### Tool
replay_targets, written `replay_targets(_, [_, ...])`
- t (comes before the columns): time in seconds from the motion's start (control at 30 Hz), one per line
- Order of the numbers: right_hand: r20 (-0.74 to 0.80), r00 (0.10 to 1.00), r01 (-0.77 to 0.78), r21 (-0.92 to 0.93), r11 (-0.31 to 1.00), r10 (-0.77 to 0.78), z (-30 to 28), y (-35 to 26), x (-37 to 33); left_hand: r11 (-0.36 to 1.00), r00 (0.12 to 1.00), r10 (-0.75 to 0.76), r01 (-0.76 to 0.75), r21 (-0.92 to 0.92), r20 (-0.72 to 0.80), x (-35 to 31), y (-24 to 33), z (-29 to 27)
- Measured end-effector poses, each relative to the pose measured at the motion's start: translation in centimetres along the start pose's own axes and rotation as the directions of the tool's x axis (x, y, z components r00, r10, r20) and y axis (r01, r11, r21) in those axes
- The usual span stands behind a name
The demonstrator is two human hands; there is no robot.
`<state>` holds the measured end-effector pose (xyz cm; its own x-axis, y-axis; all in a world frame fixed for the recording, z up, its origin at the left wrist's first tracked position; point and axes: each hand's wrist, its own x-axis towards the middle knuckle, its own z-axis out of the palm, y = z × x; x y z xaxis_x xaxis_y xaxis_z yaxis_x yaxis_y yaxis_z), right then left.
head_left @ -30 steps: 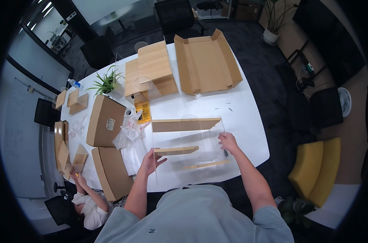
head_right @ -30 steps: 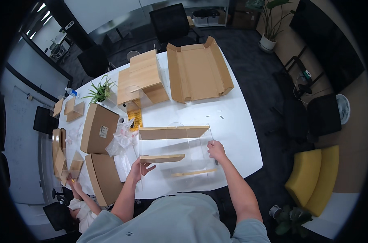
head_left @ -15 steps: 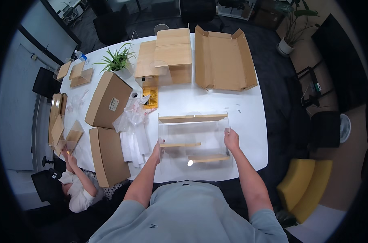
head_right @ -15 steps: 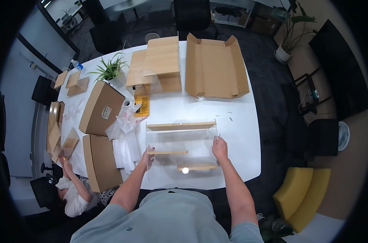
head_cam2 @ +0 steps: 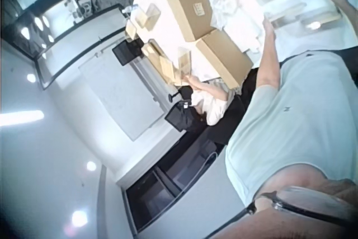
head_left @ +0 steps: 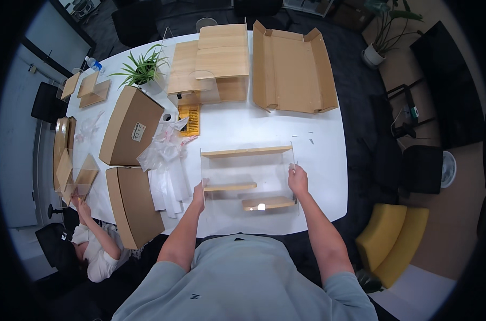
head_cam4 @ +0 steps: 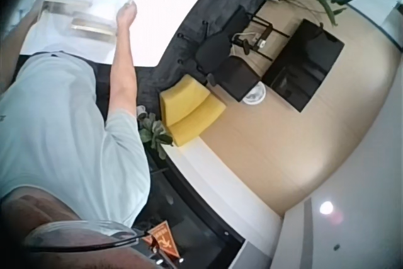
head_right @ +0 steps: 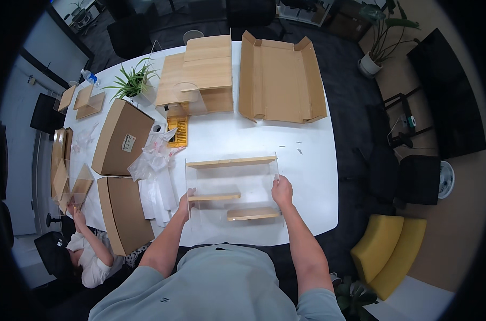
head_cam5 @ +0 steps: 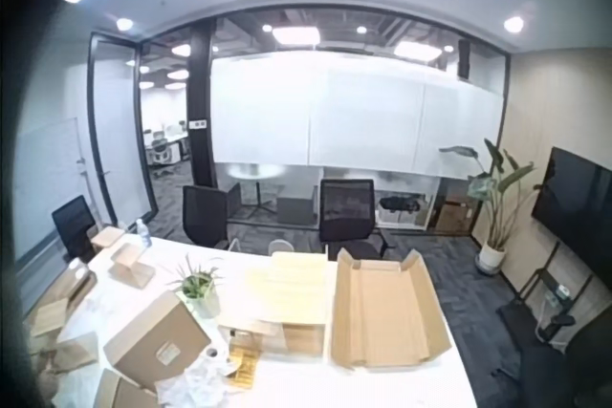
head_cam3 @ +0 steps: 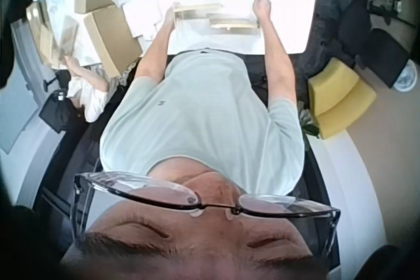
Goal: The person assembles a small wooden structure on a white table using a screwdriver. They insert wooden dowels into pre-drilled holes and tighten screws to secure the pieces together.
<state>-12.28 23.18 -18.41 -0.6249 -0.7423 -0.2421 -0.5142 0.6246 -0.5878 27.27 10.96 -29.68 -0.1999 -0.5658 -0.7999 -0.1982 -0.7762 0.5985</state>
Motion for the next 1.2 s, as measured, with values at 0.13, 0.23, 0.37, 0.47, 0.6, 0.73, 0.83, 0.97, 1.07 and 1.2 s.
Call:
replay_targets(0.13, [-0.002,1.0,-0.014,-0.014,1.0,0.014,0.1,-0.3,0.4,0.998,0.999,0.027,-0.028,-0.049,-0.028,0.1,0.4,0.0])
replay_targets(0.23, [0.002,1.0,-0.019,-0.001,1.0,0.019,0.3,-0.2,0.7,0.998,0.999,-0.001,-0.002,-0.069,-0.048,-0.9,1.4,0.5])
replay_targets(0.37, [0.038,0.998,-0.057,0.094,0.994,0.053,-1.3,-1.5,0.8,1.0,0.993,-0.002,-0.001,-0.026,-0.117,-2.0,3.4,-0.1])
replay_targets(0.47, [-0.04,0.996,0.086,0.114,0.99,-0.082,-2.5,-0.6,0.5,0.985,0.966,0.058,-0.096,-0.14,-0.252,-3.7,6.3,-0.1])
replay_targets(0.6, [-0.04,0.994,0.102,0.075,0.992,-0.099,-4.2,-2.0,-0.1,0.84,0.771,0.538,-0.453,0.3,-0.341,-2.9,6.7,-2.4])
replay_targets(0.73, [-0.003,0.992,0.126,-0.027,0.992,-0.127,-7.6,-7.0,-1.4,0.301,0.427,0.904,-0.638,0.709,0.001,-7.5,13.3,1.4])
replay_targets(0.83, [0.093,0.983,0.172,-0.155,0.973,-0.159,-7.9,-9.1,-1.4,0.105,0.379,0.891,-0.707,0.7,0.249,-8.3,16.6,4.8])
replay_targets(0.97, [0.241,0.963,0.155,-0.135,0.979,-0.12,-7.1,-13.9,-1.2,-0.024,0.39,0.809,-0.725,0.688,0.439,-6.5,17.9,8.4])
replay_targets(1.07, [0.33,0.911,0.358,-0.335,0.871,-0.247,-5.4,-15.2,-0.2,-0.001,0.492,0.728,-0.696,0.718,0.478,-4.8,17.9,10.1])
replay_targets(1.2, [0.404,0.869,0.436,-0.354,0.827,-0.285,-4.1,-18.5,0.8,0.069,0.551,0.701,-0.683,0.727,0.452,-3.2,18.1,11.5])
